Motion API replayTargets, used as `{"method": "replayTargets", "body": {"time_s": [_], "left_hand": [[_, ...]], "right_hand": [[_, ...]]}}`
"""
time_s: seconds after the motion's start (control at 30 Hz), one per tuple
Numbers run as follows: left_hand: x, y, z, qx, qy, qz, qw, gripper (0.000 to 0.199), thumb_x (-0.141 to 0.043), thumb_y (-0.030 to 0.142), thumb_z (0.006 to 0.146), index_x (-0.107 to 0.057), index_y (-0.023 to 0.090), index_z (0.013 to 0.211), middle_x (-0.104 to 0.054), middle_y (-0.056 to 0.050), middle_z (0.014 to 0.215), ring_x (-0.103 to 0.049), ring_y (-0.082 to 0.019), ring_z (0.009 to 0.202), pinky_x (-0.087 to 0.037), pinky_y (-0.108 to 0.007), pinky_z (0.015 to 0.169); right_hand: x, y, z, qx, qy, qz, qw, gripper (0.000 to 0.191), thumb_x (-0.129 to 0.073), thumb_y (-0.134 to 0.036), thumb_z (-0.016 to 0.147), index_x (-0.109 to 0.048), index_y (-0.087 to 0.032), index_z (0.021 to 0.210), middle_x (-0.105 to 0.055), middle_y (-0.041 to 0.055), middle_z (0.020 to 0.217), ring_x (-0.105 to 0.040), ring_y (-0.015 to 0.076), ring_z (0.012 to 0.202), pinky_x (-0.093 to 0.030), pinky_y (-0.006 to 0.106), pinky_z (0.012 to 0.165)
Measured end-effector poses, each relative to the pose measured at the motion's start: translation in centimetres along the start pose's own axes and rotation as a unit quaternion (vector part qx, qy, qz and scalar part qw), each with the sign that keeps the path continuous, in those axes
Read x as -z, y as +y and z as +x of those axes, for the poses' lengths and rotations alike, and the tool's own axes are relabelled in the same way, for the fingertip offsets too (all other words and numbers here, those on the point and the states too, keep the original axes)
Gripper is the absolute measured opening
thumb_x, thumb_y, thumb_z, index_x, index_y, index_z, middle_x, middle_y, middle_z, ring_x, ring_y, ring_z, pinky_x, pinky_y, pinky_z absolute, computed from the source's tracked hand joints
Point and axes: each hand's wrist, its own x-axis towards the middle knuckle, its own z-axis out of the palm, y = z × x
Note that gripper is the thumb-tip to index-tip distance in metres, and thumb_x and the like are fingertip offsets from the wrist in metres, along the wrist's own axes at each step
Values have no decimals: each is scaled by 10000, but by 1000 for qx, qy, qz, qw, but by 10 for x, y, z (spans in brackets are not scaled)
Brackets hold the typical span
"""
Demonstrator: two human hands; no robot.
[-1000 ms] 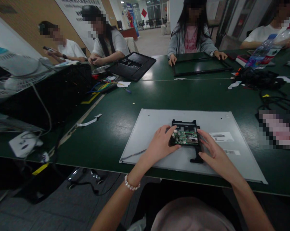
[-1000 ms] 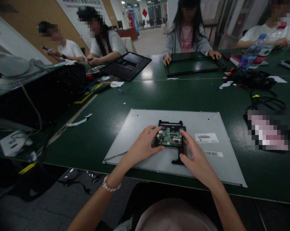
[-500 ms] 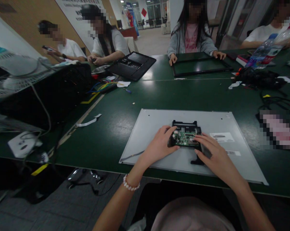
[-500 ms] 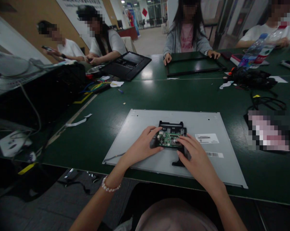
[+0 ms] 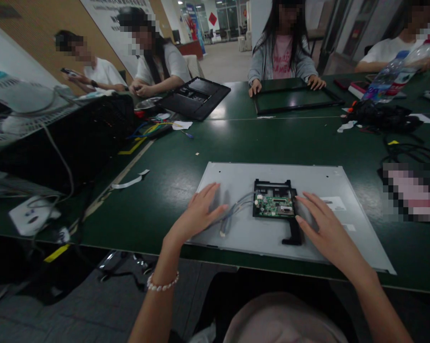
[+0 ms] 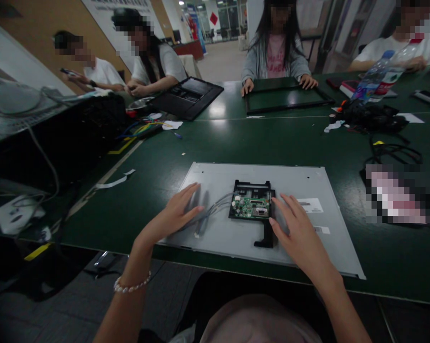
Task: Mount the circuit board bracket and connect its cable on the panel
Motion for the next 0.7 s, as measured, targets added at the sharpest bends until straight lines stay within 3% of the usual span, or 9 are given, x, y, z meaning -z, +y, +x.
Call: {"method": "replayTargets", "body": {"time_s": [0.13, 0.47, 0.6, 0.7], "left_hand": [[-4, -15, -13, 22, -19, 8, 1000, 611, -313, 481, 995, -243, 199, 1532, -190, -127, 1613, -149, -263, 1495, -116, -505, 1203], [-6, -6, -25, 40, -4, 54, 998, 607, -297, 503, 991, -274, 219, 1527, -212, -105, 1610, -168, -261, 1494, -136, -503, 1206], [-9, 9, -22, 60, 20, 51, 997, 638, -343, 525, 976, -281, 197, 1520, -259, -134, 1590, -194, -279, 1486, -163, -529, 1195], [-13, 33, -17, 14, 35, 34, 999, 662, -431, 511, 953, -274, 202, 1517, -251, -133, 1593, -202, -264, 1484, -179, -504, 1197]], "right_hand": [[-6, 5, -3, 3, -13, -29, 999, 520, -455, -418, 951, -416, -250, 1442, -423, 96, 1512, -301, 300, 1446, -306, 567, 1154], [-3, 1, -8, 7, -31, -60, 998, 531, -420, -430, 963, -418, -191, 1437, -458, 118, 1484, -345, 288, 1423, -325, 527, 1156], [-2, -1, -6, 2, -30, -37, 999, 542, -476, -440, 933, -432, -226, 1429, -465, 104, 1478, -360, 297, 1413, -336, 534, 1148], [0, -6, -3, 7, -34, -12, 999, 520, -513, -420, 913, -470, -247, 1402, -436, 90, 1500, -377, 287, 1403, -341, 520, 1148]]}}
